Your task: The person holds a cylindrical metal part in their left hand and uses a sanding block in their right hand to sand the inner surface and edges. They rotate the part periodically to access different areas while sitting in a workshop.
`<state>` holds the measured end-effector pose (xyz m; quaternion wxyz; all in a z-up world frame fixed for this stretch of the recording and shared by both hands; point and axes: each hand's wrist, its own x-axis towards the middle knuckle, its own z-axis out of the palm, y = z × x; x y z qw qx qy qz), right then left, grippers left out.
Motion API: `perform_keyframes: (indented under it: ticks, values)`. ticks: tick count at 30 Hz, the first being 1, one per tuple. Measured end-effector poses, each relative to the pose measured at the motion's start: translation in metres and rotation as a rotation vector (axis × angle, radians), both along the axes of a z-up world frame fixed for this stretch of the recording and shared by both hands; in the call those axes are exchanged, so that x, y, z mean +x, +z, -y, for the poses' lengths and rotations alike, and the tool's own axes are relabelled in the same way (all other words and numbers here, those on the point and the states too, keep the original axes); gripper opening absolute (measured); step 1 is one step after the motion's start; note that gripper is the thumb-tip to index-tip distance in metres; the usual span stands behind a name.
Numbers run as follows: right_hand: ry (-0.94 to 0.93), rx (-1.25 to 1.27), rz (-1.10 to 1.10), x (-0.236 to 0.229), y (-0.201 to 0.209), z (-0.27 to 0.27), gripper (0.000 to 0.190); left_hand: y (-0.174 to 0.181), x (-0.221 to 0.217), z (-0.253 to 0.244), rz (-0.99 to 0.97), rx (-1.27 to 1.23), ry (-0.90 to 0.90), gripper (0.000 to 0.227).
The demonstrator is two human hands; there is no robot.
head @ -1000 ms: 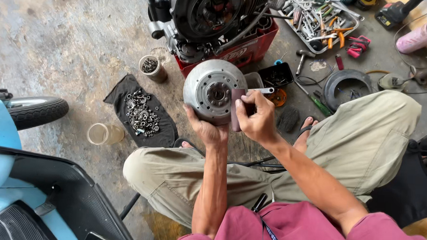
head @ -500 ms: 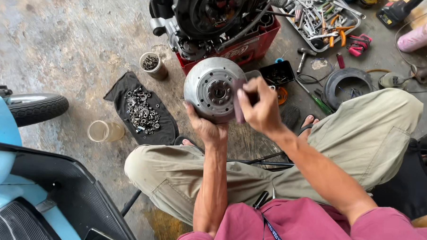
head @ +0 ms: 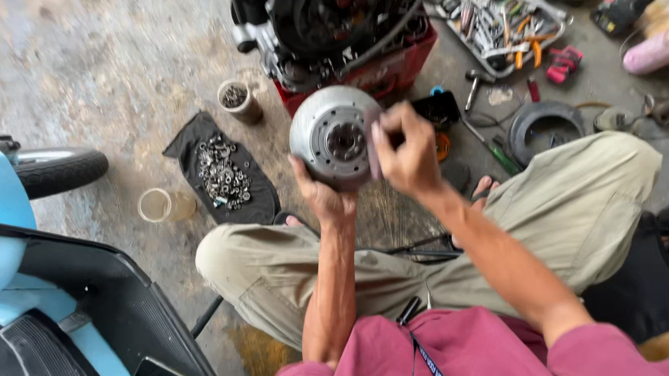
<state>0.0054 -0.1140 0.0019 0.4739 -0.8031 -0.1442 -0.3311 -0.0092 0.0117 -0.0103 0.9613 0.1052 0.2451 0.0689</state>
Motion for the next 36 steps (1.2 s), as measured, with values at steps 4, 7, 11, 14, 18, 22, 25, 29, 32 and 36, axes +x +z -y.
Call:
perform_keyframes:
  ticks: [4,7,11,14,18,22,25,29,32,36]
  values:
    - [-0.003,0.011,-0.060,0.008,-0.013,0.006,0.013,-0.006,0.005,-0.003,-0.052,-0.011,0.018,0.042]
    - [0.085,0.004,-0.053,0.016,0.014,0.006,0.014,-0.009,0.008,-0.004,-0.035,0.057,-0.088,0.074]
    - [0.042,-0.021,0.015,0.015,-0.006,0.011,0.013,0.002,0.012,-0.001,-0.003,-0.022,0.022,0.041]
    - [0.044,-0.034,0.044,0.029,-0.014,0.012,0.012,-0.005,0.004,-0.002,-0.010,0.011,-0.012,0.041]
    - [0.066,-0.022,-0.064,-0.007,-0.002,0.015,0.016,-0.015,0.009,-0.004,-0.014,0.011,-0.004,0.039]
    - [0.077,-0.066,0.043,0.036,-0.011,0.021,0.012,-0.013,0.006,-0.004,0.023,0.028,-0.044,0.039]
    - [0.095,-0.084,0.038,0.022,-0.004,0.019,0.013,-0.014,0.013,-0.005,0.013,0.016,-0.020,0.040]
    - [0.179,-0.034,-0.056,0.026,0.001,0.013,0.014,-0.018,0.009,-0.011,-0.056,0.056,-0.089,0.053]
    - [0.178,-0.107,-0.036,0.020,0.012,0.016,0.014,-0.029,0.008,-0.009,-0.039,0.075,-0.158,0.067]
    - [0.173,-0.075,-0.070,-0.006,-0.016,0.019,0.015,-0.018,0.008,-0.012,-0.025,0.068,-0.175,0.067]
